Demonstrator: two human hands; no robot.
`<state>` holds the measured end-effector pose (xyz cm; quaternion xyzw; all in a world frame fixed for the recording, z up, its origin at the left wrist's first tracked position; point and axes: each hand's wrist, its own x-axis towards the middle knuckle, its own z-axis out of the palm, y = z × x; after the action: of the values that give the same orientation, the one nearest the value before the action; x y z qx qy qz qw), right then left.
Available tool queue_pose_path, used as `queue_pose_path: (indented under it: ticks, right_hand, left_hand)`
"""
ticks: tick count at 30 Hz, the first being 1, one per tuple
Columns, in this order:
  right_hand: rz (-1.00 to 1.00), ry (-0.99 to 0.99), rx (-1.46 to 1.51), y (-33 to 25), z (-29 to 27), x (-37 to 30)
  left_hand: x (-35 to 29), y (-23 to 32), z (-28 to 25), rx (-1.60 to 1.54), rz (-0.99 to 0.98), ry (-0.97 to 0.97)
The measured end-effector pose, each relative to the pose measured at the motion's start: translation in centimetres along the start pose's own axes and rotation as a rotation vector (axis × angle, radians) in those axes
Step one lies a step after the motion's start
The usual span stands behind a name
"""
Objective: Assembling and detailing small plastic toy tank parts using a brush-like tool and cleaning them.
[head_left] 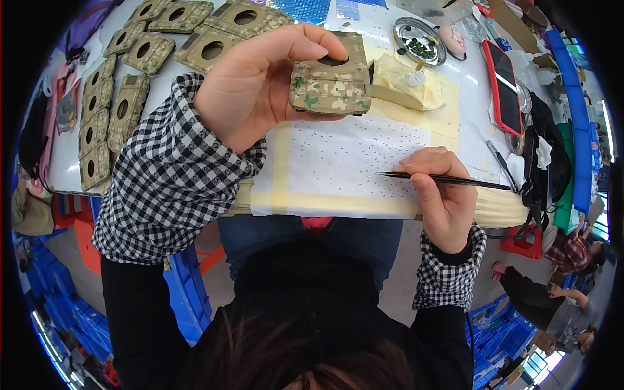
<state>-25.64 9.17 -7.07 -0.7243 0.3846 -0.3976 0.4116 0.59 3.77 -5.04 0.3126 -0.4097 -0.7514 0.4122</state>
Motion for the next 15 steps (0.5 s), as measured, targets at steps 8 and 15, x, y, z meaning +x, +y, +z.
queue_pose_path:
  ticks: [8,15]
  right_hand:
    - [-0.014,0.011,0.024,0.0,-0.1,0.0]
    - [-0.059,0.104,0.103,-1.3,-0.7,1.0]
  left_hand:
    - [0.0,-0.1,0.3,-0.026,-0.003,0.018]
    - [0.0,0.2,0.5,-0.022,-0.032,0.007]
